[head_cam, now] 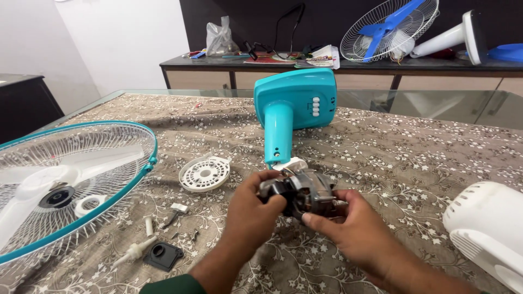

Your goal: The person disassembles a teal electric fan on a table, using a screwdriver to remove screws from the motor housing and fan head. They separate the motor from the fan head and place components on the table.

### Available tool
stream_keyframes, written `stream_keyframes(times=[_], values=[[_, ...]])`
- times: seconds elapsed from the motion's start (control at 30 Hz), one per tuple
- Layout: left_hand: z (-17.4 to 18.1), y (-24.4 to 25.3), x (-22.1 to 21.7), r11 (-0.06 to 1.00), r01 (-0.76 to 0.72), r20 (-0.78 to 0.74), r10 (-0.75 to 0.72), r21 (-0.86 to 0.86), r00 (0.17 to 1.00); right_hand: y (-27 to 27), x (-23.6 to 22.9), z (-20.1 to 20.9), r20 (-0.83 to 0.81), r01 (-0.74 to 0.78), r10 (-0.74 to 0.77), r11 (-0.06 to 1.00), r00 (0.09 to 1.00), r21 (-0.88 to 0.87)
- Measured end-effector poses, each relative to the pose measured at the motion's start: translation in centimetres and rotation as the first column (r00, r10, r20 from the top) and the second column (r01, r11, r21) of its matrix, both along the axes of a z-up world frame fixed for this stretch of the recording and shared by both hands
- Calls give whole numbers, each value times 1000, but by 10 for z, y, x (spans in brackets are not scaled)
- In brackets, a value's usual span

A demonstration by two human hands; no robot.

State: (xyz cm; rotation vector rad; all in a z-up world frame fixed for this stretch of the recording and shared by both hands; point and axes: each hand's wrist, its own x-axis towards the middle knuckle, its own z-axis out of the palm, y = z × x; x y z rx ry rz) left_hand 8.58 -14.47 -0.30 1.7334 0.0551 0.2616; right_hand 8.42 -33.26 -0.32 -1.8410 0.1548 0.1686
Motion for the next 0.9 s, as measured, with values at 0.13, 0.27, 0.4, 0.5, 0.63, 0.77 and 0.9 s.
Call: stream_keyframes(times=[0.13, 0.27, 0.4, 0.5, 0.63, 0.77, 0.9], values=[[-9, 25, -1, 995, -3, 56, 8, -102, 998, 8, -4, -10, -64, -148, 151, 988, 987, 46], [-21, 45, 0, 981, 33, 17, -30, -189, 999, 13, -3, -27, 19, -368, 370, 915, 929, 162], [-32, 57, -1, 971, 0, -26, -7, -240, 1000, 11, -5, -32, 53, -481, 479, 866, 876, 139], [-33, 59, 1, 965, -39, -57, 26, -260, 998, 10, -6, -24, -56, -441, 446, 894, 893, 77], [-26, 58, -4, 983, -99, -126, 79, -158, 989, 3, -13, -12, 27, -533, 540, 837, 841, -125], [-16, 61, -18, 969, -245, -203, 248, 39, 947, -26, -15, -4, -77, -343, 395, 665, 915, -664], [-17, 60, -37, 928, -367, -166, 371, 59, 913, -63, -7, -8, 176, -106, 404, 585, 898, -804]])
